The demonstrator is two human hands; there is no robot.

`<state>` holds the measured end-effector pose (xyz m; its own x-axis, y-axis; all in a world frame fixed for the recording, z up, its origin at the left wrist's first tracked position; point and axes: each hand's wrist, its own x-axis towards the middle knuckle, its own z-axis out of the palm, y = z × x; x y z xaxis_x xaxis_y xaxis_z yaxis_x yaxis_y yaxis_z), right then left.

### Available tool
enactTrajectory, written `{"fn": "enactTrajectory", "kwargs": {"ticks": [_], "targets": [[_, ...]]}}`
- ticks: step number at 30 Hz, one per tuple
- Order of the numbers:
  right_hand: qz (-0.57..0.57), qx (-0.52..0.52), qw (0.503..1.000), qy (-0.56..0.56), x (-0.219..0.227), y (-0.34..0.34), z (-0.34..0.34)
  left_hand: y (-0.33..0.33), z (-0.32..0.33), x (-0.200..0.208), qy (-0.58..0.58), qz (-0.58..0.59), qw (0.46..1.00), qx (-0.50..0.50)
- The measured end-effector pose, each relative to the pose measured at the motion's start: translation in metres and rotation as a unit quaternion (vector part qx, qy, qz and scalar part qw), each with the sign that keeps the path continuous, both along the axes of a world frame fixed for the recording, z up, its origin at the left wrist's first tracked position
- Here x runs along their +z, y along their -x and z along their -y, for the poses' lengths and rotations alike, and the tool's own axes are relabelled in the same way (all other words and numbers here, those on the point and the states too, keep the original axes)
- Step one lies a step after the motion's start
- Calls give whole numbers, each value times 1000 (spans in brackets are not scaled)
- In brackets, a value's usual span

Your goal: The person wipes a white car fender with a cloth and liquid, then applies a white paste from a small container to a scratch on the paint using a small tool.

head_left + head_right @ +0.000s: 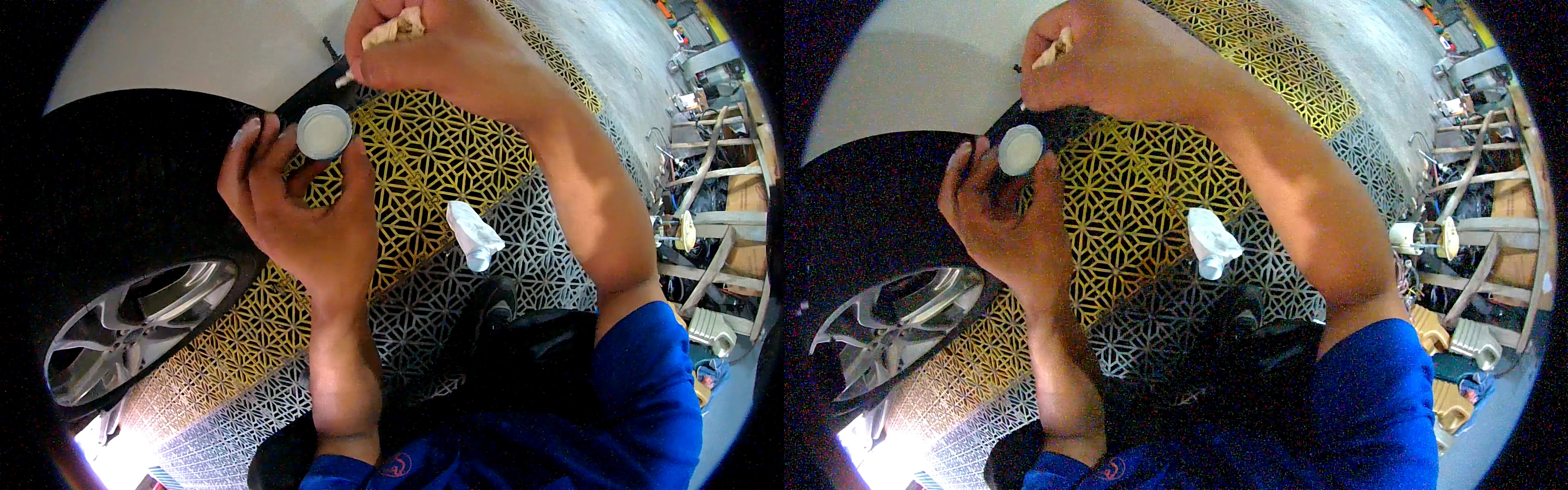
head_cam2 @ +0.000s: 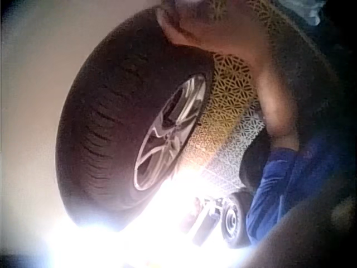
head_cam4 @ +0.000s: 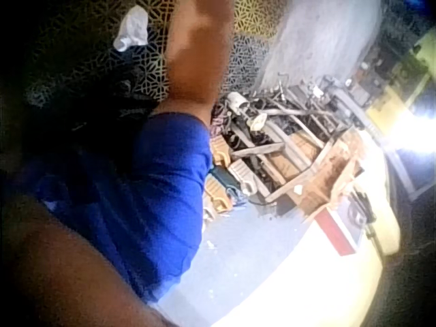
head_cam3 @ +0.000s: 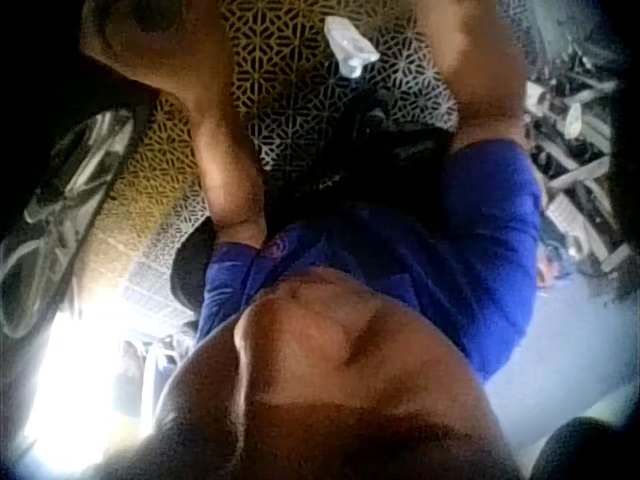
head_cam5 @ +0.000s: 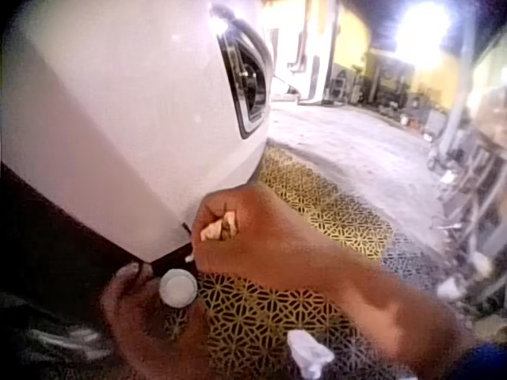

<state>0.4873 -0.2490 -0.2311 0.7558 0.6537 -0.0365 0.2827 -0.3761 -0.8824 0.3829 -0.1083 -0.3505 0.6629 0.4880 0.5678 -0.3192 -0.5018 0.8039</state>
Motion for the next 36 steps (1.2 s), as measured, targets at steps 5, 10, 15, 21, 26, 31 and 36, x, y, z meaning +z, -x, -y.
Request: {"fn": "enactTrajectory", "kwargs": {"ticks": [5, 10, 15, 21, 26, 31, 36], "targets": [[212, 66, 975, -11, -41, -4, -7, -3, 2, -4, -27, 19, 999, -3], [218, 85, 972, 22, -46, -3, -15, -1, 1, -2, -60, 10, 998, 9], [234, 43, 971, -19, -49, -3, -13, -3, 0, -3, -84, 25, 996, 10], [-7, -22, 999, 41, 6, -1, -5, -2, -1, -9, -57, 49, 997, -4], [-37, -38, 990, -131, -31, -15, 2, -1, 3, -6, -34, 37, 999, -17], [-25, -23, 988, -153, -29, -16, 3, -2, 2, -4, -42, 35, 998, -15], [8, -43, 987, -154, -34, -16, -3, -2, 2, -3, -56, 29, 998, -6]]}}
